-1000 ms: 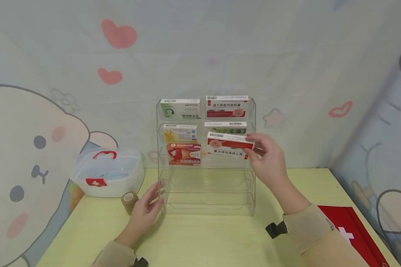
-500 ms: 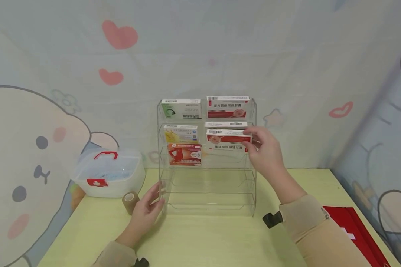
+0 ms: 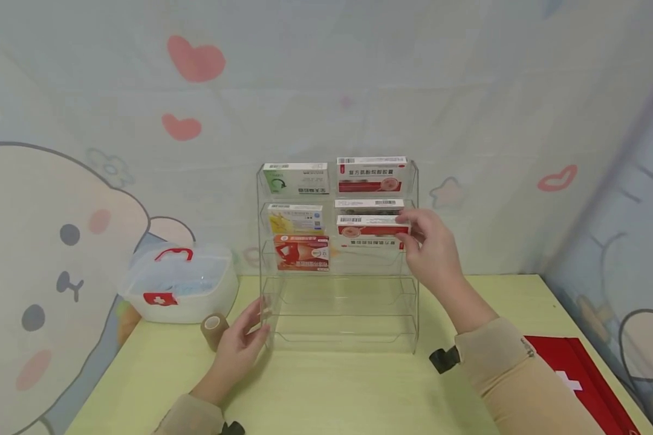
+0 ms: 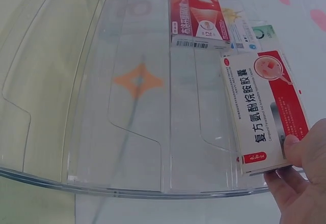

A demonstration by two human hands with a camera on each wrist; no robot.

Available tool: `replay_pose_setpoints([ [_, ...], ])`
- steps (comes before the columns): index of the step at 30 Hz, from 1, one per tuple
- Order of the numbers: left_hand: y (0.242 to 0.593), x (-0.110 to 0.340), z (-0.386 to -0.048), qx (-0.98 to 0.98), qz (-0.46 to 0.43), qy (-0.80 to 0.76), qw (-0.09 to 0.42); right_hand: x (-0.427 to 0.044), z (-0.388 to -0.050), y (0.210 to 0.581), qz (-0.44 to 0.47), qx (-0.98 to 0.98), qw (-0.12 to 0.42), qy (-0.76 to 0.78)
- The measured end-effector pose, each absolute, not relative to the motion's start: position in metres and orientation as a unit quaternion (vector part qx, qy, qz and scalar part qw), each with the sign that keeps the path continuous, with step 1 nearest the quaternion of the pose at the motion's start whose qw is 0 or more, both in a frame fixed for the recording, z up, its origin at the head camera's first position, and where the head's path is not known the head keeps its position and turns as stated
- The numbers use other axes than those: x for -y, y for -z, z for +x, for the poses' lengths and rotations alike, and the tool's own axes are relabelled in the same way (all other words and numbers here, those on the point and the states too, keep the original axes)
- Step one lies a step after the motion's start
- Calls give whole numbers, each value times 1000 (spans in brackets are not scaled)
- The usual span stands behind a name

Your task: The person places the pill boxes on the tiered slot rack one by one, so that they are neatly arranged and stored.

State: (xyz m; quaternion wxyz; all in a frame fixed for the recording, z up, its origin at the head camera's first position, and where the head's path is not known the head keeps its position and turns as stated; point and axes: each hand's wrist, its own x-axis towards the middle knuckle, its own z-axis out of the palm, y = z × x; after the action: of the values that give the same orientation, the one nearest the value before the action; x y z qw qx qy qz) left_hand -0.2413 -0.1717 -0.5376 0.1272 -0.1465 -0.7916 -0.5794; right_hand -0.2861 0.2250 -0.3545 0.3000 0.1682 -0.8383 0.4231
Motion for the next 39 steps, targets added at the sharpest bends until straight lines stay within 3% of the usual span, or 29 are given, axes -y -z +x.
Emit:
replay_pose_setpoints([
  [14, 536, 172, -240, 790, -152, 581, 126, -222, -286, 360, 153, 877, 254, -379],
  [24, 538, 171, -240, 787, -163, 580, 137, -214, -285, 372, 173, 887, 286, -319],
  [39, 537, 172, -240, 789, -163, 577, 134, -212, -281, 373, 147, 902, 266, -307],
])
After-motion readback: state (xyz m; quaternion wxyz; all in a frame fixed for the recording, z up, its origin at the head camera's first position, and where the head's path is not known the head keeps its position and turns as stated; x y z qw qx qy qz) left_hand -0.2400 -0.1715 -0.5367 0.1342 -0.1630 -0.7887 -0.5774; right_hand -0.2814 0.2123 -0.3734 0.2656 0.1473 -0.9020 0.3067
